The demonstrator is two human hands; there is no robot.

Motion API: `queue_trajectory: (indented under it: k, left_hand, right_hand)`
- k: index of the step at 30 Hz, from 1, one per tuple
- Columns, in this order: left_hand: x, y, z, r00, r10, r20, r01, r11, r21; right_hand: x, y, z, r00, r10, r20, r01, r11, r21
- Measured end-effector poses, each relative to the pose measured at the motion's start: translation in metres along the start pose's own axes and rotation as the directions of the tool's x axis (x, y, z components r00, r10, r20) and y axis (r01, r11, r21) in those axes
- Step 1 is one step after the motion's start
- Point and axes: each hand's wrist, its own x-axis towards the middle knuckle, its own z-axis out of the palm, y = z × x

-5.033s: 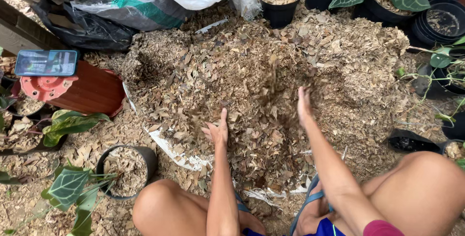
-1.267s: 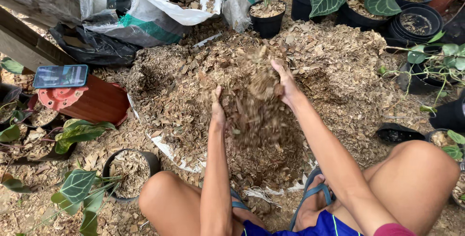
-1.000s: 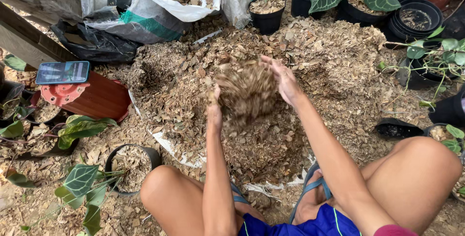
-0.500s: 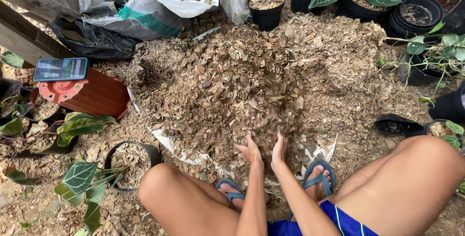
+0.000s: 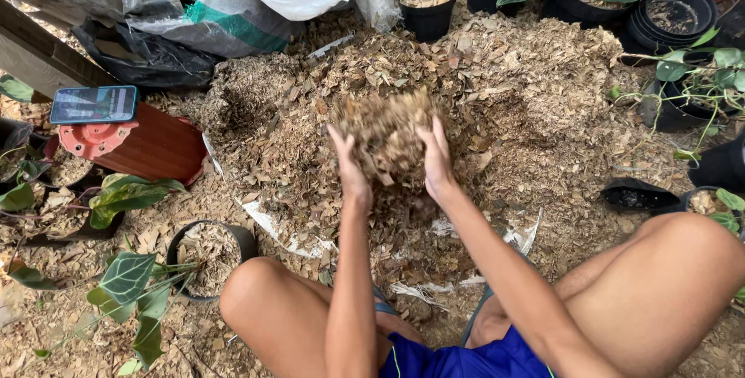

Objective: The person sits on the ground and loosens a pile of wood-chip mulch with both hands. They fill a black nursery pot with mulch, hold a plant upright in it, and press more mulch around the plant by hand.

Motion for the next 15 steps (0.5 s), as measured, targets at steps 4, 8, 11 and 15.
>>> queue_trajectory:
  k: [4,8,11,15]
  left_hand:
    - [0.041,-0.012,-0.035,0.927,0.374,-0.035,-0.364,0.917,0.159]
    - [0.058,-0.055,-0.073,0.866,0.215,-0.451,-0.106,0.961,0.255]
    - [0.041,-0.099,-0.077,0.742,-0.184,-0.644,0.39,0.901,0.193]
    - [0.005,-0.137,-0.076,0.662,-0.32,-0.678,0.607,0.759,0.235]
  right_hand:
    - [0.012,0.01,-0.004,0.852,-0.515,0.098,0.505,0.757,-0.415]
    - [-0.031,0.064,-0.026,0.383,-0.569,0.727,0.895,0.036,-0.444]
    - [-0.091,0.125,-0.052,0.099,0.129,0.987,0.993,0.057,-0.107]
    - [-0.097,0.182,-0.07,-0.322,0.168,0.932,0.931,-0.123,0.344]
